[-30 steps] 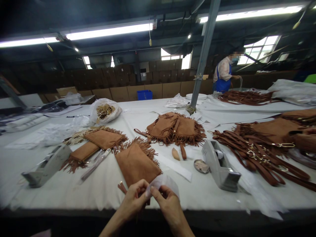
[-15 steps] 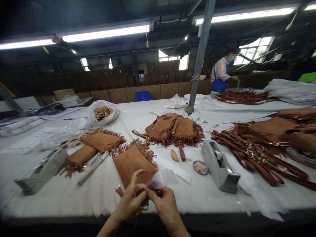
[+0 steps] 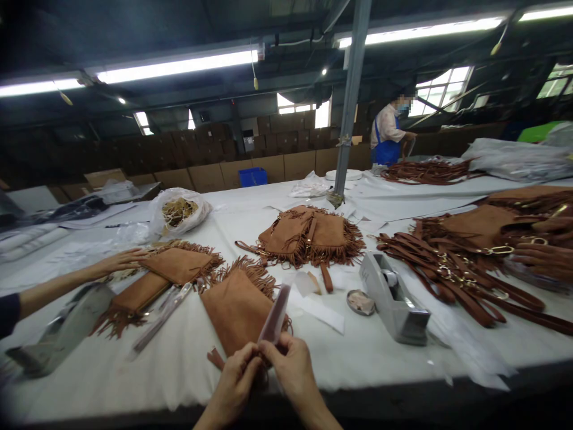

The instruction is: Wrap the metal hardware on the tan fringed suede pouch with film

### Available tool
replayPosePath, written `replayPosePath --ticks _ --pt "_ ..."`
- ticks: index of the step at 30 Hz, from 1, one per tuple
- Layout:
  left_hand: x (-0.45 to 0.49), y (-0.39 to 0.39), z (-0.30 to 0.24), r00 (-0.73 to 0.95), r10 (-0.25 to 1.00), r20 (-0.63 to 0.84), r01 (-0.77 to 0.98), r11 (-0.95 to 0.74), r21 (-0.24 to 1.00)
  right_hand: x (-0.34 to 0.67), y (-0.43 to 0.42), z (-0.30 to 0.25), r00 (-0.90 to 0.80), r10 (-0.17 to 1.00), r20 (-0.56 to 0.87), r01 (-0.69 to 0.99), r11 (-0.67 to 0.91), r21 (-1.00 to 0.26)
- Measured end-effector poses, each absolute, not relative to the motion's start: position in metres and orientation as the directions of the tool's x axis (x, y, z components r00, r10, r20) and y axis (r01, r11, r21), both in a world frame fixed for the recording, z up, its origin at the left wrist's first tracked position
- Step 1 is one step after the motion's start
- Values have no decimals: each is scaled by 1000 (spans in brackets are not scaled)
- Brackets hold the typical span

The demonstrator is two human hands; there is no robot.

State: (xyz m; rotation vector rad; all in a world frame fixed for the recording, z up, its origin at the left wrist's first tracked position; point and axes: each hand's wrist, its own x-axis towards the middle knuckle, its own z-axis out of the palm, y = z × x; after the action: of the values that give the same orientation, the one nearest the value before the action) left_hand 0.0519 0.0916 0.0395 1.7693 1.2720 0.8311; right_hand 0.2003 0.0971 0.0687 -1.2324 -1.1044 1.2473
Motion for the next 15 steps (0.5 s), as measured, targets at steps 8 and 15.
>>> replayPosePath --ticks 8,15 --pt "45 89 49 253 964 86 525 -212 824 200 102 54 74 994 -83 -160 -70 -985" --pt "50 82 45 211 973 95 367 -169 915 198 111 64 91 994 -56 -150 -42 -988"
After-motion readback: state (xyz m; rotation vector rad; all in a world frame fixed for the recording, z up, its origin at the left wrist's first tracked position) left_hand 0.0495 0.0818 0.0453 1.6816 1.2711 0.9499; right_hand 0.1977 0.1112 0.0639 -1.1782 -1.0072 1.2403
